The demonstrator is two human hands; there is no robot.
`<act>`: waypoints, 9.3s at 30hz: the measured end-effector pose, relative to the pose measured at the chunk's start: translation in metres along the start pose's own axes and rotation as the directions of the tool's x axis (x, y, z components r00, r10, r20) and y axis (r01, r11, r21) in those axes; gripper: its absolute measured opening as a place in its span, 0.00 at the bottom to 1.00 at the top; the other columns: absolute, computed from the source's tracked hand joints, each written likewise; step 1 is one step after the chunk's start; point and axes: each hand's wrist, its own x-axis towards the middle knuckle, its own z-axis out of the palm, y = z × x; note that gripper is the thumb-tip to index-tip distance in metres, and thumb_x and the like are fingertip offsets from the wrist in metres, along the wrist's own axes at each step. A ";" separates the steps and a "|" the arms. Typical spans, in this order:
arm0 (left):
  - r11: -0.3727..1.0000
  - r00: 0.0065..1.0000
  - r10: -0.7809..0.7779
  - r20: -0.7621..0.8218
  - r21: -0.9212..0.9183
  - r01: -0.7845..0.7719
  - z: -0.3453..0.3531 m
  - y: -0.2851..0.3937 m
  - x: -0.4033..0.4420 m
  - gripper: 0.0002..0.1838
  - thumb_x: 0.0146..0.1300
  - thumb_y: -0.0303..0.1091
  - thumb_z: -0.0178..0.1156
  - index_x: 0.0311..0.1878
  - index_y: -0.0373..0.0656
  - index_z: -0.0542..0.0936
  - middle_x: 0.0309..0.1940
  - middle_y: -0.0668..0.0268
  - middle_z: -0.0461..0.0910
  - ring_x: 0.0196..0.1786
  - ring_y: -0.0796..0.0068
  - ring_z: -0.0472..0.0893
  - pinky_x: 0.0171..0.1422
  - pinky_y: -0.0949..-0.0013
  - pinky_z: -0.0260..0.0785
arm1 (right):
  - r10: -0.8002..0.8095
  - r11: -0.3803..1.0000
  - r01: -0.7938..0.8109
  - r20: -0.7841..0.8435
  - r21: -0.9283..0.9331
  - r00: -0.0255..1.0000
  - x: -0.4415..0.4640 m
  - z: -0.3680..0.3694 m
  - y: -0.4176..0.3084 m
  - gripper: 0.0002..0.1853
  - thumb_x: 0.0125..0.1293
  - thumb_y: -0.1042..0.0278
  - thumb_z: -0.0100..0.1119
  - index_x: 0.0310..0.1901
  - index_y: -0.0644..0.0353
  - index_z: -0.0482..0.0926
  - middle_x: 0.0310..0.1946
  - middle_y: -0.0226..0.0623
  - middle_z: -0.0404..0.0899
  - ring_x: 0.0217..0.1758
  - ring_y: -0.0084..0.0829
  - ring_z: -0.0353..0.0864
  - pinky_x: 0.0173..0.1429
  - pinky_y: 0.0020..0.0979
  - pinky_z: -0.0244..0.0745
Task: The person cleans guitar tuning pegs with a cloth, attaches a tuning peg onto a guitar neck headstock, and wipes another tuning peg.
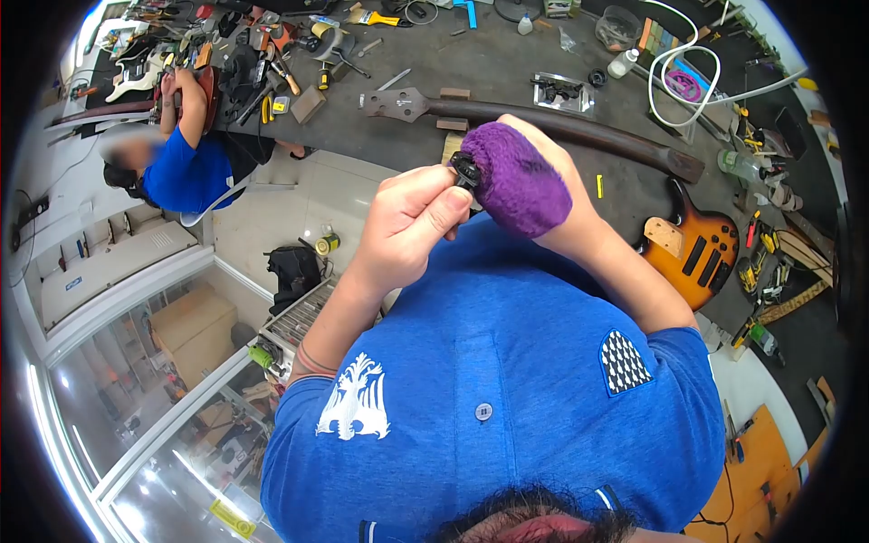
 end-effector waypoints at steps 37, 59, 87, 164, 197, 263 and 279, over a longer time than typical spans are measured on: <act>0.975 0.967 0.191 -0.167 -0.083 -0.207 0.001 -0.021 -0.004 0.17 0.79 0.40 0.62 0.52 0.31 0.84 0.40 0.60 0.85 0.37 0.74 0.83 0.41 0.70 0.78 | 0.221 0.945 -0.235 0.085 0.230 0.972 0.006 -0.032 -0.033 0.18 0.58 0.72 0.77 0.50 0.64 0.85 0.44 0.39 0.86 0.49 0.35 0.87 0.58 0.34 0.80; 0.970 0.982 0.108 -0.156 -0.198 -0.138 0.008 -0.017 0.005 0.17 0.80 0.41 0.62 0.47 0.31 0.83 0.37 0.62 0.83 0.35 0.76 0.81 0.37 0.73 0.74 | 0.248 0.914 -0.274 0.124 0.300 0.961 0.003 -0.032 -0.010 0.16 0.66 0.65 0.73 0.50 0.67 0.83 0.42 0.36 0.85 0.46 0.26 0.85 0.50 0.32 0.80; 0.992 0.993 0.121 0.011 0.037 -0.121 -0.005 0.004 0.013 0.15 0.74 0.31 0.62 0.30 0.34 0.76 0.25 0.62 0.76 0.28 0.67 0.75 0.34 0.63 0.66 | 0.253 0.910 -0.308 0.215 0.279 0.943 0.006 -0.013 0.004 0.25 0.57 0.66 0.75 0.57 0.62 0.81 0.54 0.44 0.82 0.56 0.45 0.82 0.67 0.40 0.75; 0.958 0.989 0.136 -0.059 0.261 -0.116 -0.012 0.014 -0.011 0.05 0.67 0.26 0.61 0.37 0.33 0.82 0.26 0.59 0.81 0.29 0.62 0.80 0.37 0.60 0.70 | 0.177 0.787 -0.277 0.228 0.552 0.957 -0.008 0.015 -0.009 0.22 0.74 0.70 0.67 0.66 0.61 0.77 0.59 0.35 0.81 0.65 0.26 0.80 0.71 0.32 0.75; 0.677 0.906 -0.217 0.362 -0.613 0.407 -0.020 -0.063 -0.004 0.26 0.73 0.29 0.62 0.72 0.40 0.70 0.46 0.55 0.87 0.53 0.62 0.88 0.55 0.63 0.82 | 0.658 0.546 -0.412 -0.069 0.730 0.750 -0.012 0.033 0.016 0.15 0.79 0.76 0.54 0.64 0.58 0.77 0.52 0.34 0.82 0.47 0.24 0.85 0.50 0.27 0.84; 0.598 0.957 0.144 0.251 0.749 -0.286 -0.210 -0.252 0.139 0.18 0.59 0.39 0.76 0.52 0.49 0.87 0.42 0.69 0.81 0.54 0.64 0.77 0.65 0.51 0.59 | 0.889 0.408 -0.722 -0.423 0.558 0.176 -0.019 0.145 0.070 0.14 0.83 0.68 0.52 0.65 0.61 0.76 0.48 0.32 0.84 0.47 0.21 0.84 0.55 0.26 0.81; 0.799 0.825 -0.012 0.565 -0.490 0.348 -0.127 -0.224 0.091 0.24 0.68 0.30 0.65 0.67 0.41 0.80 0.63 0.62 0.83 0.65 0.65 0.82 0.72 0.59 0.74 | 0.273 0.862 -0.280 -0.078 -0.423 0.959 0.090 0.112 0.054 0.18 0.65 0.75 0.65 0.57 0.60 0.84 0.51 0.41 0.85 0.56 0.44 0.83 0.65 0.45 0.77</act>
